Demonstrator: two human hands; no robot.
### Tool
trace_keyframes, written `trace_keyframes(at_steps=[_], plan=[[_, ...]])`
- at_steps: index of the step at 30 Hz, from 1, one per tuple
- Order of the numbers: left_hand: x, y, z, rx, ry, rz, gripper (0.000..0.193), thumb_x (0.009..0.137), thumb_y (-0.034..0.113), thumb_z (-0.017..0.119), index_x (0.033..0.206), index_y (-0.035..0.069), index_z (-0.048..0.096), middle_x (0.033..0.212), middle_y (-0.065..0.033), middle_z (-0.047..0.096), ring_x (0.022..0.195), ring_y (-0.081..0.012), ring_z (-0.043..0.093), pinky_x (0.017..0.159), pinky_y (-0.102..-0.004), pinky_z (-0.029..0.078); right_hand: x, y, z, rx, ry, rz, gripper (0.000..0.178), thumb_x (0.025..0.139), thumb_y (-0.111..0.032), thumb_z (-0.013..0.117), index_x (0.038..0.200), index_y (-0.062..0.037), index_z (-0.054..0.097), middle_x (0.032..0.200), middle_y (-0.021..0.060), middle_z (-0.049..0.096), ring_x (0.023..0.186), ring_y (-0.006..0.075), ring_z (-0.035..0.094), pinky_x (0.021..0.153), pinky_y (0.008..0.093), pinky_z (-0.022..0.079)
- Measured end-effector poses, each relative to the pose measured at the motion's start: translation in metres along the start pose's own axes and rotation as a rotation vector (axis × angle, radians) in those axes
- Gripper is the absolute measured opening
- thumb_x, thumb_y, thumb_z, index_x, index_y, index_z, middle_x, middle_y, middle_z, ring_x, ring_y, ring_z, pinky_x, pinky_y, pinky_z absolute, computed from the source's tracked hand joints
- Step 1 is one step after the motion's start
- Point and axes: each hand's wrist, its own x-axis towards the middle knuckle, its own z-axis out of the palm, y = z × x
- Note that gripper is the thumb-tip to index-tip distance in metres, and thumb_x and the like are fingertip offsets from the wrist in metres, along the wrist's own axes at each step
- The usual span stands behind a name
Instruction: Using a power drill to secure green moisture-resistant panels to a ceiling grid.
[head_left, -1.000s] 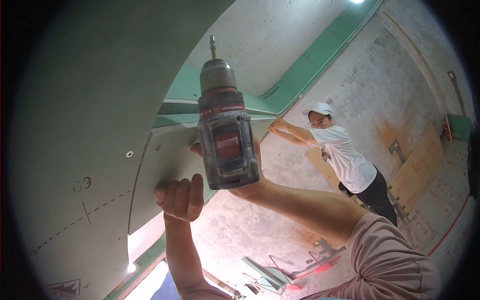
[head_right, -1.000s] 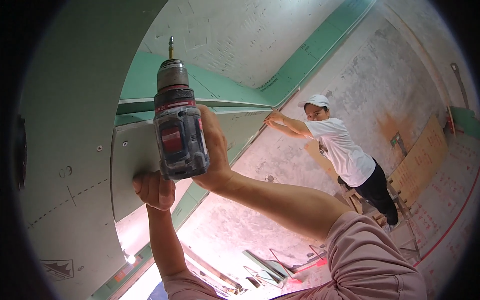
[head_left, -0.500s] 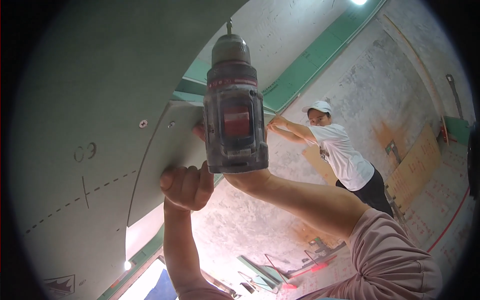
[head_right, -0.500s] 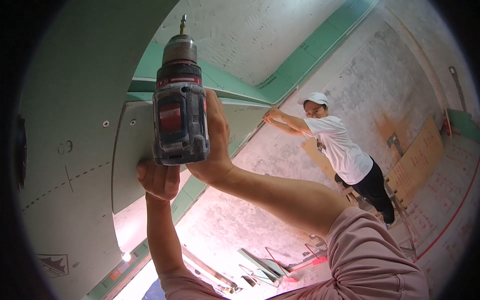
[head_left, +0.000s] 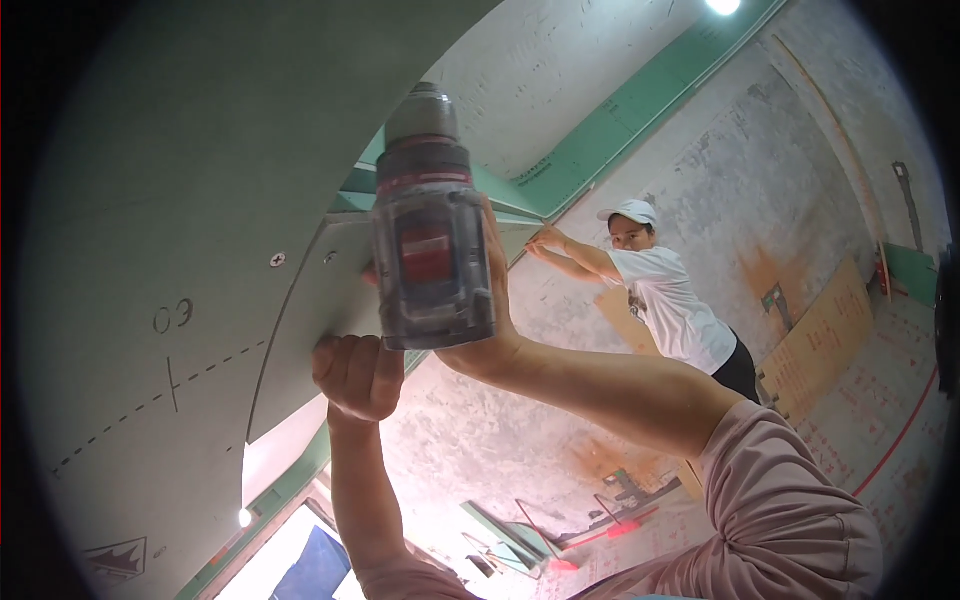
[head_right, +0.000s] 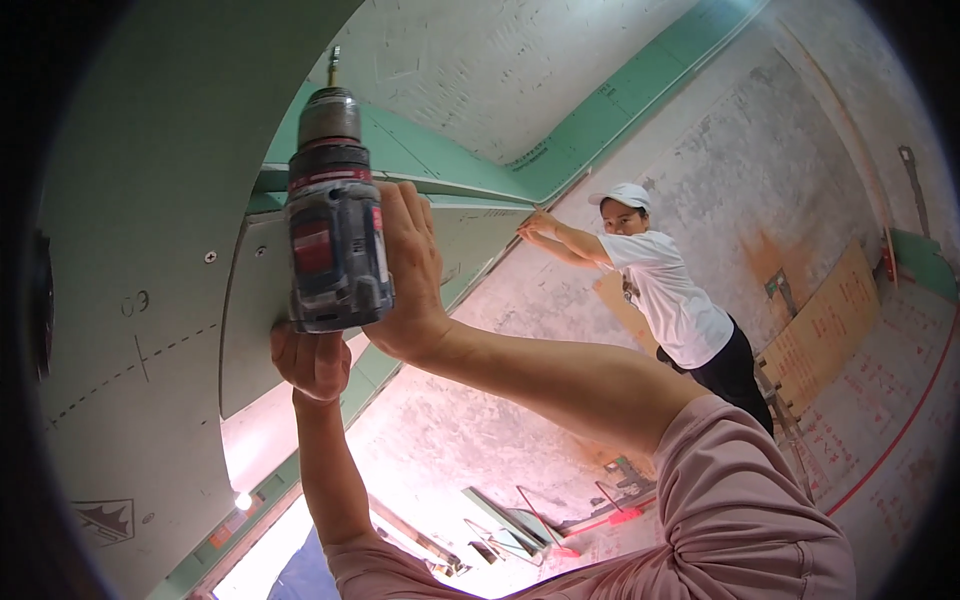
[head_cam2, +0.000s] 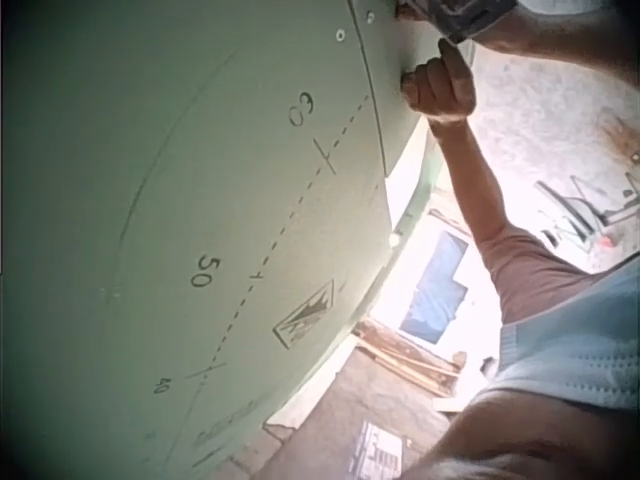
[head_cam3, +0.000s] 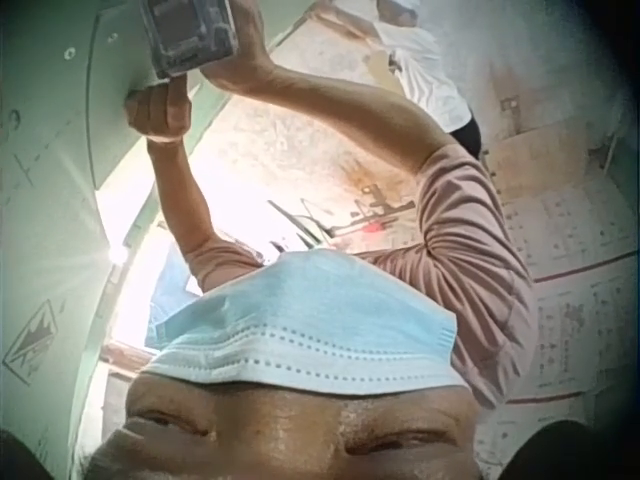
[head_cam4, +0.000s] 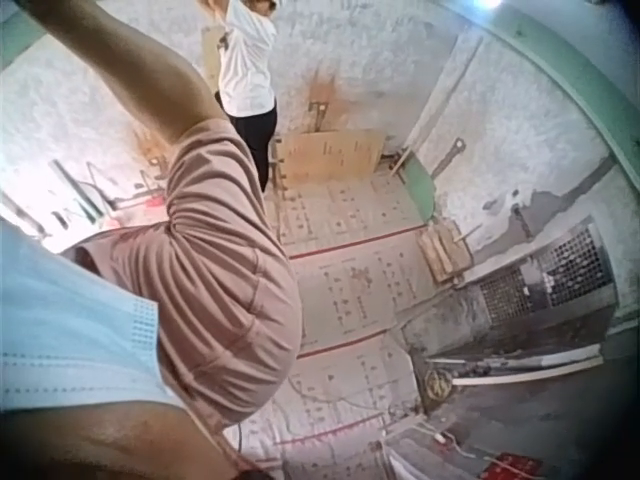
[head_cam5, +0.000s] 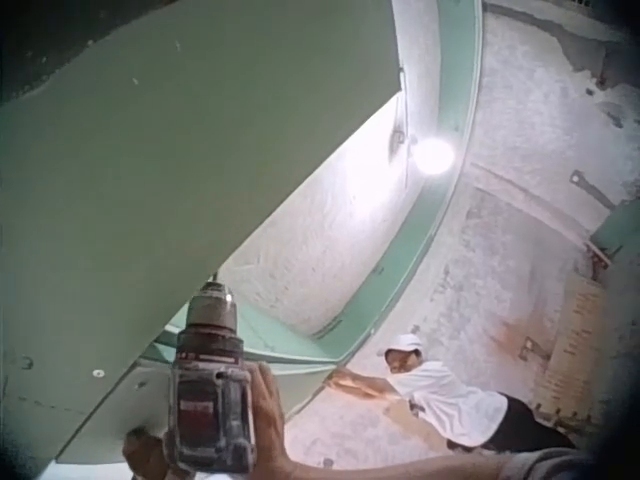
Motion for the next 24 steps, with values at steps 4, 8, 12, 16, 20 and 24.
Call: trace_keyframes(at_steps=[4, 8, 12, 16, 20, 24], plan=[[-0.018, 0.016, -0.003, -0.085, 0.121, -0.226, 0.016, 0.087, 0.0, 0.051, 0.102, 0.005, 0.055, 0.063, -0.0042, 0.053, 0.053, -0.0197, 0.051, 0.053, -0.0328, 0.035, 0.005, 0.005, 0.001, -0.293, 0.02, -0.192, 0.041, 0.066, -0.016, 0.075, 0.102, -0.0076, 0.057, 0.101, 0.0094, 0.052, 0.099, 0.0296, 0.046, 0.084, 0.0398, 0.04], [-0.029, -0.001, -0.016, 0.114, 0.114, -0.117, 0.016, 0.087, -0.002, 0.046, 0.098, 0.002, 0.056, 0.056, -0.0005, 0.045, 0.044, -0.0158, 0.042, 0.047, -0.0311, 0.029, 0.002, 0.003, 0.004, -0.318, 0.038, -0.19, 0.038, 0.065, -0.02, 0.082, 0.096, -0.0094, 0.063, 0.103, 0.007, 0.057, 0.101, 0.0289, 0.047, 0.086, 0.0414, 0.041], [-0.01, -0.018, -0.018, 0.192, 0.024, 0.129, 0.015, 0.086, 0.004, 0.05, 0.1, 0.006, 0.057, 0.057, 0.0021, 0.045, 0.044, -0.0128, 0.041, 0.048, -0.0295, 0.028, 0.003, 0.008, 0.002, -0.367, 0.042, -0.215, 0.037, 0.067, -0.017, 0.081, 0.099, -0.0098, 0.062, 0.102, 0.0075, 0.058, 0.103, 0.028, 0.048, 0.087, 0.0423, 0.042], [-0.019, -0.022, -0.02, 0.195, -0.046, 0.178, 0.018, 0.084, 0.007, 0.057, 0.101, 0.009, 0.056, 0.058, 0.0038, 0.046, 0.046, -0.0109, 0.042, 0.054, -0.027, 0.028, -0.001, 0.015, -0.007, -0.251, 0.096, -0.143, 0.034, 0.072, -0.016, 0.079, 0.1, -0.0092, 0.062, 0.1, 0.008, 0.059, 0.096, 0.0245, 0.053, 0.081, 0.04, 0.045], [-0.024, -0.027, -0.019, 0.2, -0.01, 0.234, 0.015, 0.084, 0.008, 0.058, 0.098, 0.01, 0.057, 0.058, 0.0038, 0.046, 0.048, -0.0105, 0.043, 0.055, -0.0271, 0.028, -0.022, -0.007, -0.057, -0.456, 0.066, 0.119, 0.047, 0.075, -0.013, 0.071, 0.116, -0.0072, 0.049, 0.099, 0.0142, 0.065, 0.094, 0.0247, 0.062, 0.081, 0.0355, 0.048], [-0.021, -0.028, -0.021, 0.205, -0.066, 0.242, 0.01, 0.084, 0.007, 0.056, 0.093, 0.011, 0.059, 0.058, 0.0042, 0.045, 0.049, -0.0098, 0.043, 0.054, -0.0269, 0.026, -0.02, -0.031, -0.112, -0.44, -0.171, 0.492, 0.042, 0.073, -0.018, 0.068, 0.107, 0.0003, 0.049, 0.093, 0.0175, 0.061, 0.088, 0.0262, 0.061, 0.075, 0.0358, 0.048]])
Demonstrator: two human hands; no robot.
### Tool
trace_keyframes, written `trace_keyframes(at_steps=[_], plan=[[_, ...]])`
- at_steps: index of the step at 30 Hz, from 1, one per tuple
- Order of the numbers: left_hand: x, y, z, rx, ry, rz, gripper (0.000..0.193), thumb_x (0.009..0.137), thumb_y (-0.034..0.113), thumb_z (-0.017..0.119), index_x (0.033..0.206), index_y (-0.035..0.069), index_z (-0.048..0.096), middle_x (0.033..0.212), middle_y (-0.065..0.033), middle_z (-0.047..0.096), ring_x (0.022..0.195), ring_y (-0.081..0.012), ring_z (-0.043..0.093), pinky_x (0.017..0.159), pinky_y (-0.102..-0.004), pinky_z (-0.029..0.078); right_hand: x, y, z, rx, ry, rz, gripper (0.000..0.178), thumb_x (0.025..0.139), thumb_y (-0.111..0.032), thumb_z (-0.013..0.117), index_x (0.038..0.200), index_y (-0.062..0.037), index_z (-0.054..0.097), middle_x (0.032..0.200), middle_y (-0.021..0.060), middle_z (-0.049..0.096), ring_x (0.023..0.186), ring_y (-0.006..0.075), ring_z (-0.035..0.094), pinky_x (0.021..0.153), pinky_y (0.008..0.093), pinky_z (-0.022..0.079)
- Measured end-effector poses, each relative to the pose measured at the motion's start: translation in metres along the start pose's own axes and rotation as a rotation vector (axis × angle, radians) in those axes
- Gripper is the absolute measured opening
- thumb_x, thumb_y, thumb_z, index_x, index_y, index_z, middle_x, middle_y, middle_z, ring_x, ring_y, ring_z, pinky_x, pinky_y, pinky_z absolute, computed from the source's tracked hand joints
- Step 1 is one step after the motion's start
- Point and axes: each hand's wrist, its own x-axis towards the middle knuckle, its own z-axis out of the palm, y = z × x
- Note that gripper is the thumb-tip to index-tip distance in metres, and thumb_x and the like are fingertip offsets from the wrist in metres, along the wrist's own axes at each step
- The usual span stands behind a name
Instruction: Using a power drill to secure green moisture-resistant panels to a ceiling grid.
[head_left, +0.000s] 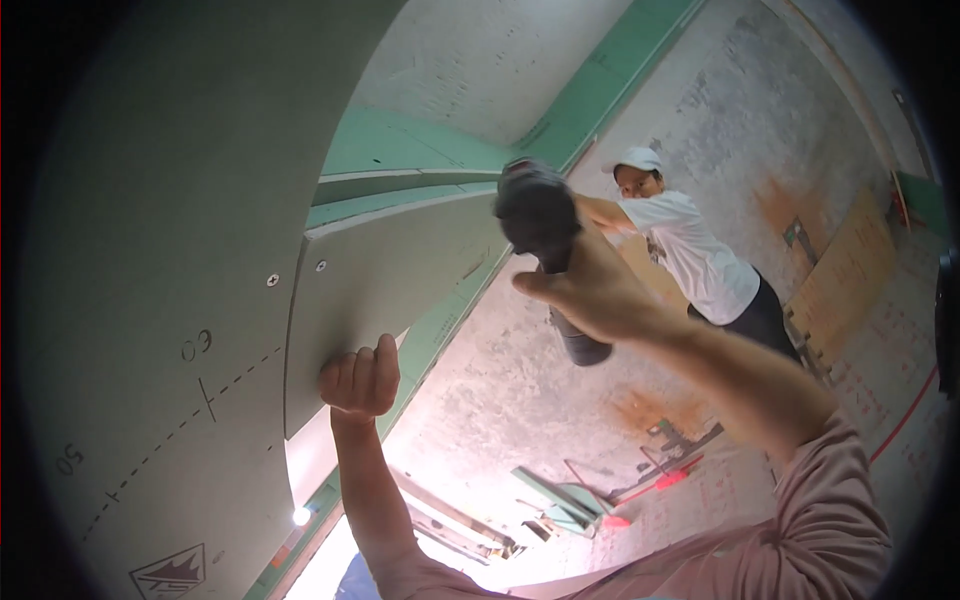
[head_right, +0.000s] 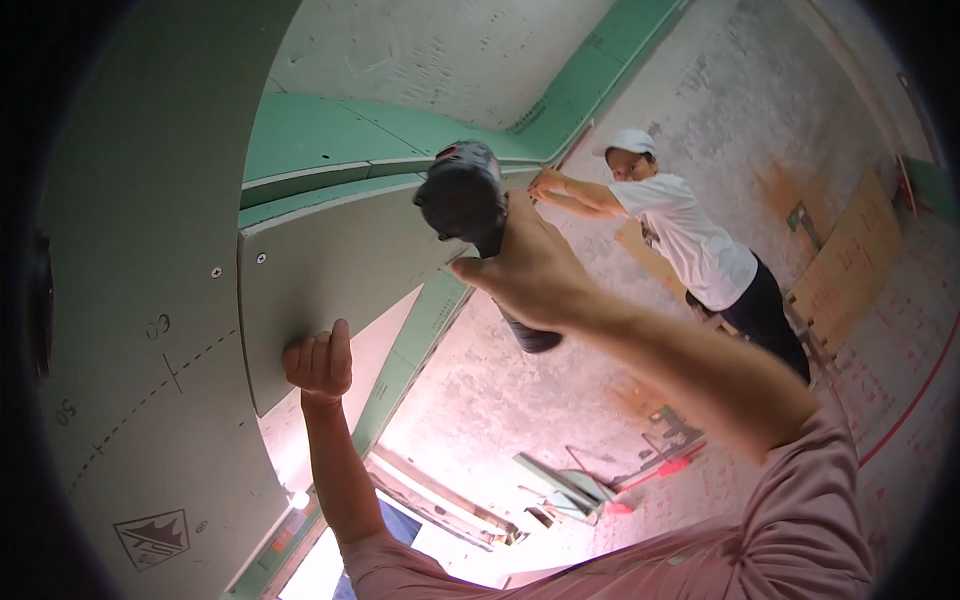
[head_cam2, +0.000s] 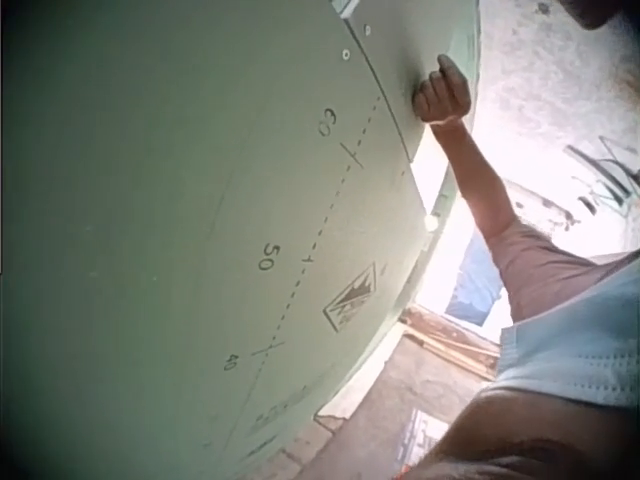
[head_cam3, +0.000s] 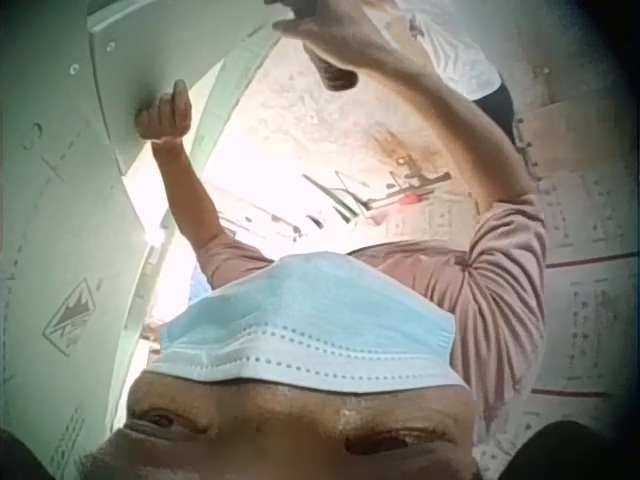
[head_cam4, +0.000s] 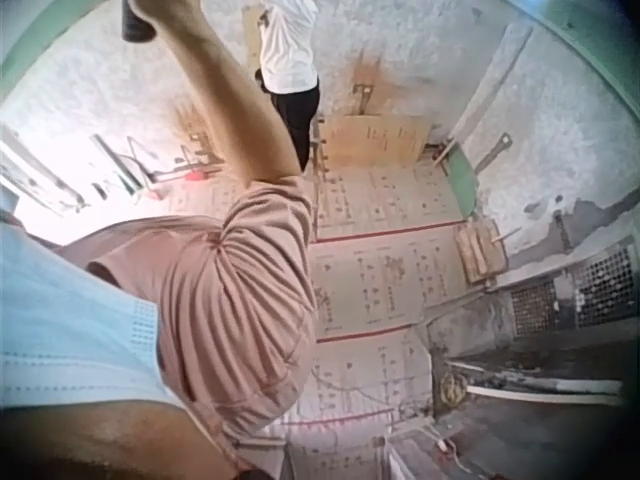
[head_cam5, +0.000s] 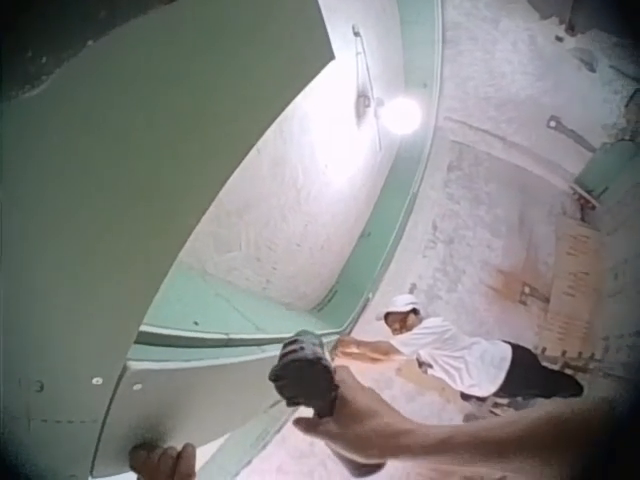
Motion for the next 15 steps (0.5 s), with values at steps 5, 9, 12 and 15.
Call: trace_keyframes(at_steps=[5, 9, 12, 15], plan=[[0.004, -0.002, -0.003, -0.018, -0.027, 0.007, 0.011, 0.083, 0.005, 0.056, 0.089, 0.012, 0.06, 0.056, 0.0046, 0.043, 0.048, -0.0089, 0.041, 0.051, -0.0265, 0.023, 0.006, -0.02, -0.009, -0.167, -0.294, 0.159, 0.037, 0.075, -0.021, 0.059, 0.103, 0.0007, 0.049, 0.082, 0.0096, 0.053, 0.076, 0.0168, 0.055, 0.068, 0.0338, 0.045], [0.003, 0.0, -0.004, -0.023, -0.069, 0.022, 0.012, 0.081, 0.005, 0.055, 0.088, 0.013, 0.061, 0.056, 0.005, 0.041, 0.047, -0.0084, 0.041, 0.051, -0.0263, 0.023, 0.032, -0.052, -0.008, -0.286, -0.319, 0.152, 0.032, 0.074, -0.025, 0.058, 0.091, 0.0021, 0.053, 0.074, 0.0122, 0.059, 0.066, 0.0242, 0.06, 0.063, 0.0409, 0.047], [0.001, -0.002, -0.007, -0.025, -0.084, 0.019, 0.013, 0.08, 0.007, 0.055, 0.088, 0.013, 0.061, 0.056, 0.0052, 0.041, 0.047, -0.0086, 0.041, 0.053, -0.0259, 0.025, 0.033, -0.072, 0.002, -0.349, -0.319, 0.168, 0.034, 0.073, -0.028, 0.059, 0.088, 0.0027, 0.056, 0.079, 0.0167, 0.061, 0.073, 0.0268, 0.062, 0.067, 0.0403, 0.048], [0.002, -0.001, -0.006, -0.031, -0.072, 0.011, 0.013, 0.079, 0.007, 0.055, 0.089, 0.014, 0.061, 0.057, 0.0051, 0.041, 0.047, -0.009, 0.042, 0.054, -0.0257, 0.027, 0.029, -0.081, 0.007, -0.363, -0.273, 0.141, 0.036, 0.072, -0.029, 0.059, 0.084, 0.0048, 0.058, 0.079, 0.0189, 0.062, 0.079, 0.0282, 0.063, 0.071, 0.0396, 0.048]])
